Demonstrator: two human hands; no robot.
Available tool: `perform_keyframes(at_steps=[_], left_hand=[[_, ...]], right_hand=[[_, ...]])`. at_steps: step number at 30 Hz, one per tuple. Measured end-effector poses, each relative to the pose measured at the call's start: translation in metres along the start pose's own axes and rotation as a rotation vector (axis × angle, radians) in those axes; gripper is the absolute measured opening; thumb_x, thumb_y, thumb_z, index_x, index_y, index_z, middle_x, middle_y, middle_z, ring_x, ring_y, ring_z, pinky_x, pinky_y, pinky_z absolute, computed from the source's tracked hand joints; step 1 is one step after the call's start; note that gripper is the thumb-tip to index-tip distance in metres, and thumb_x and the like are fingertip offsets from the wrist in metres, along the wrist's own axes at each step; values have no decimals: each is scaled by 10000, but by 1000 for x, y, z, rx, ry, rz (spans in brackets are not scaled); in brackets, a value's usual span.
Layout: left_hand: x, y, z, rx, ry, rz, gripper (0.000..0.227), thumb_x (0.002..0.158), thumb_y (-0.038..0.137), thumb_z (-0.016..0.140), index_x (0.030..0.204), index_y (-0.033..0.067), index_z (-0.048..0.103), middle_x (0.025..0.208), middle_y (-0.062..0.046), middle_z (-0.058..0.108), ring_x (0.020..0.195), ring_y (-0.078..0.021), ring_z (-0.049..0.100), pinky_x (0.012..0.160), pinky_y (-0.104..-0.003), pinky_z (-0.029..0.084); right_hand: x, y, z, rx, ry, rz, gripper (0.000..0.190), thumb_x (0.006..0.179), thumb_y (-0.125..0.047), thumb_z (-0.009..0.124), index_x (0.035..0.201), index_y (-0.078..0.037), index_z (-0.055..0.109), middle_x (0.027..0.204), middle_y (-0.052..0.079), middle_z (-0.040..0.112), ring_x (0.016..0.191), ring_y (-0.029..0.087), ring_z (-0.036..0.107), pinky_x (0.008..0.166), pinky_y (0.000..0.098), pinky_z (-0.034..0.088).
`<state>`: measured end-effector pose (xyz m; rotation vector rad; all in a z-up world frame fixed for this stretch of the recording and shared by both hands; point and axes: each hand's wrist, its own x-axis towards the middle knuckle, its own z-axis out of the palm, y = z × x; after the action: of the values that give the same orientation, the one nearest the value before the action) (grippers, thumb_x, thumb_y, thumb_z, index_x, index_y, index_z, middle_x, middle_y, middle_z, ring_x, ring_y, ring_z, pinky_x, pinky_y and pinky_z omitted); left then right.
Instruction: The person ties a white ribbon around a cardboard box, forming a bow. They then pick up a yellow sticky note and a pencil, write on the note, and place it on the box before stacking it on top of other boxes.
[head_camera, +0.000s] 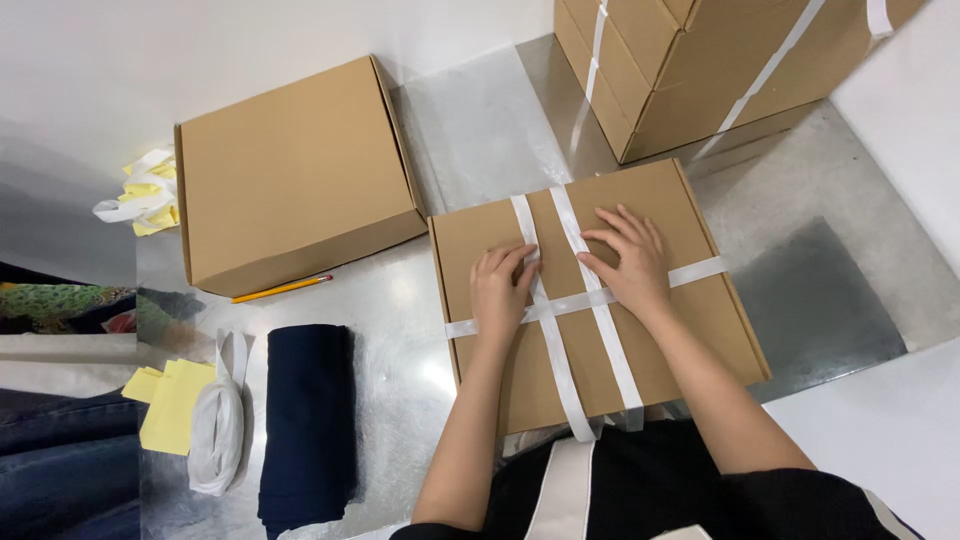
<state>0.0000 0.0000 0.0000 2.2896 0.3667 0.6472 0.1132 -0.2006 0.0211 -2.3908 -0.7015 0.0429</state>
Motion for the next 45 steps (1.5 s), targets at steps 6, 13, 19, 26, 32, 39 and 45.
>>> perform_keyframes(at_steps=[6, 13, 19, 26, 32, 39, 45], left_hand=[[-1, -12, 9, -38, -1, -9, 86, 936, 290, 834, 1018, 315, 834, 900, 96, 782, 984, -136, 739, 1185, -441, 420], [-2, 8, 0, -69, 1, -35, 213, 960, 375, 815, 786, 252, 801, 733, 57, 754, 878, -177, 761, 1169, -442, 443], [-1, 3, 3, -78, -12, -66, 348, 1019, 387, 747, 722, 206, 759, 655, 22, 707, 789, -197, 753, 1151, -445, 456], [1, 28, -16, -135, 46, -77, 639, 925, 99, 781, 1524, 115, 561, 1458, -158, 605, 1161, -350, 684, 1042, -528, 524], [1, 31, -17, -128, 61, -44, 825, 904, -39, 751, 1639, 57, 388, 1589, -252, 448, 1341, -481, 601, 1127, -610, 508], [8, 13, -7, -181, -96, -169, 626, 934, 125, 791, 1529, 197, 610, 1129, -108, 734, 1035, -342, 720, 953, -490, 559], [34, -7, 18, -222, -295, -253, 361, 920, 273, 811, 1208, 490, 792, 731, 110, 616, 751, -102, 619, 764, -302, 546]], right_hand=[[-1, -1, -1, 12, 7, -3, 336, 979, -504, 756, 1240, -293, 759, 1582, -6, 581, 1574, 318, 384, 1296, 620, 187], [0, 0, -1, -10, 3, -9, 344, 977, -507, 752, 1252, -300, 751, 1590, -22, 573, 1576, 299, 386, 1302, 601, 197], [0, -3, -3, 2, -7, 1, 354, 977, -512, 748, 1253, -290, 750, 1596, -14, 571, 1582, 300, 378, 1306, 601, 189], [-2, -3, -3, 27, -1, 1, 338, 983, -487, 749, 1249, -279, 753, 1590, -14, 572, 1581, 307, 373, 1301, 607, 182], [-1, 0, -1, 8, 23, -30, 333, 988, -489, 747, 1246, -278, 754, 1575, -6, 586, 1563, 320, 401, 1289, 615, 209], [-1, 3, 2, 6, 19, -29, 389, 982, -540, 741, 1263, -270, 741, 1571, -15, 589, 1565, 311, 399, 1296, 608, 203], [0, 0, -1, -23, -5, -45, 487, 957, -577, 753, 1330, -266, 719, 1596, 5, 566, 1580, 332, 364, 1295, 618, 161]])
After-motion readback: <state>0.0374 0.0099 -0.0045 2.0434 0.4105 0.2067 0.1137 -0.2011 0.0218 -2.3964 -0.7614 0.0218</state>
